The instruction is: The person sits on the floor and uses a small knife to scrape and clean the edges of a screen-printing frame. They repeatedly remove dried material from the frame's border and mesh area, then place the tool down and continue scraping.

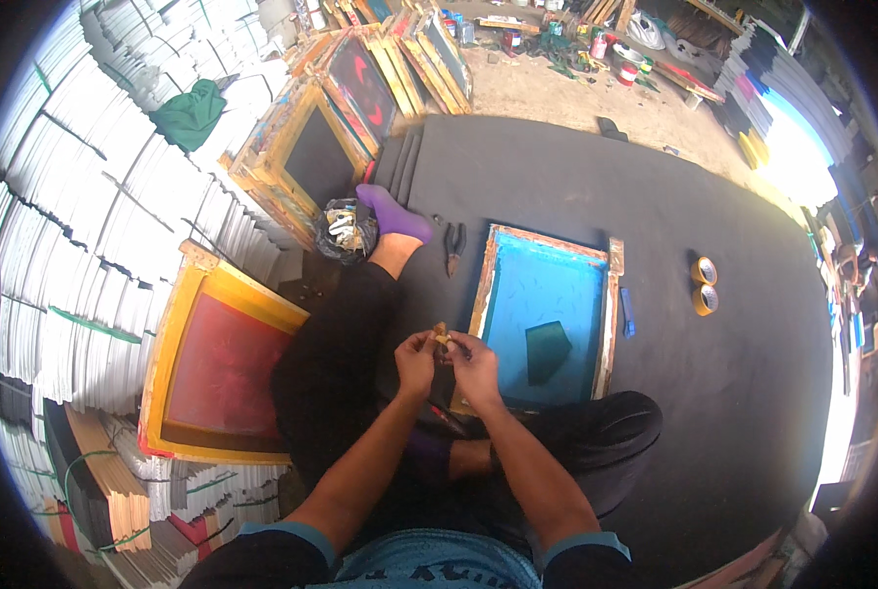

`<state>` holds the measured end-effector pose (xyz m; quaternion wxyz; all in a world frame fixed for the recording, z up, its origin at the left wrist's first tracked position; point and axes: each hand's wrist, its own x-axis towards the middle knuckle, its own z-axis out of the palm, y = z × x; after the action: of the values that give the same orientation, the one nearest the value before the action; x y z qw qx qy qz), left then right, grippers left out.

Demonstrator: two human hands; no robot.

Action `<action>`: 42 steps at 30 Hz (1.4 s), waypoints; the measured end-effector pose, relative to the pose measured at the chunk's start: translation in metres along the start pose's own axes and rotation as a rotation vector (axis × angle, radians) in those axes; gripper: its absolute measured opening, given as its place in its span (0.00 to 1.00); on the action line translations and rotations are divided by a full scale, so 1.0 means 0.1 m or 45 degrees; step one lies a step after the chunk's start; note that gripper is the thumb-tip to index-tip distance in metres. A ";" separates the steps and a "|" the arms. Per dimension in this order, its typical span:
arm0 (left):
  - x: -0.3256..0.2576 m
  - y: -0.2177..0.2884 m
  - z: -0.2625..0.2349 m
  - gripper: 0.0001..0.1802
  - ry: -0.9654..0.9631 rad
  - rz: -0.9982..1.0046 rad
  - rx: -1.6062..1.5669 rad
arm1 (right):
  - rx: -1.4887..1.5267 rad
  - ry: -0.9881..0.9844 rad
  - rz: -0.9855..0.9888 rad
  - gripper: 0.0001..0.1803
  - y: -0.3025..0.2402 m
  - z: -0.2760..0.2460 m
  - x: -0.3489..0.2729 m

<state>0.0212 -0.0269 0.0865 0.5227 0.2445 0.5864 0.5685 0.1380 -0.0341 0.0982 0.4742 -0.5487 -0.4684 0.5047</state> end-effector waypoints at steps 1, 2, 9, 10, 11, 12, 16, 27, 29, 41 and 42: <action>-0.03 0.00 0.01 0.08 -0.015 0.060 0.033 | -0.104 0.012 -0.062 0.16 -0.02 0.00 0.01; -0.06 -0.01 0.01 0.08 -0.030 0.119 0.067 | -0.262 0.041 -0.196 0.15 -0.04 0.00 0.02; -0.02 -0.11 -0.07 0.08 -0.296 -0.040 -0.194 | -0.152 0.150 -0.091 0.08 0.00 0.04 0.12; -0.03 -0.07 -0.09 0.09 -0.336 -0.117 -0.216 | -0.110 0.150 -0.076 0.07 0.01 0.03 0.13; -0.04 -0.04 -0.11 0.09 -0.377 -0.193 -0.239 | -0.174 0.154 -0.088 0.07 0.02 0.00 0.13; -0.04 0.00 -0.11 0.10 -0.408 -0.261 -0.289 | -0.239 0.158 -0.101 0.06 0.03 -0.02 0.13; -0.03 0.09 -0.12 0.11 -0.413 -0.472 -0.533 | -0.600 0.258 -0.398 0.05 -0.13 -0.01 0.11; 0.12 0.14 -0.20 0.12 -0.272 -0.304 -0.545 | -0.444 -0.083 -0.502 0.06 -0.29 0.10 0.24; 0.20 0.13 -0.27 0.12 -0.268 -0.273 -0.435 | -0.431 -0.055 -0.465 0.05 -0.28 0.21 0.28; 0.79 0.84 -0.50 0.11 -0.094 -0.089 -0.489 | -0.034 -0.039 -0.283 0.03 -0.53 1.11 0.91; 0.89 0.92 -0.54 0.11 -0.060 -0.102 -0.499 | -0.143 -0.048 -0.426 0.03 -0.54 1.20 0.98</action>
<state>-0.0846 0.0508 0.1307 0.5962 0.1279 0.4614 0.6444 0.0209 0.0750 0.1363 0.5114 -0.4792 -0.5892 0.4020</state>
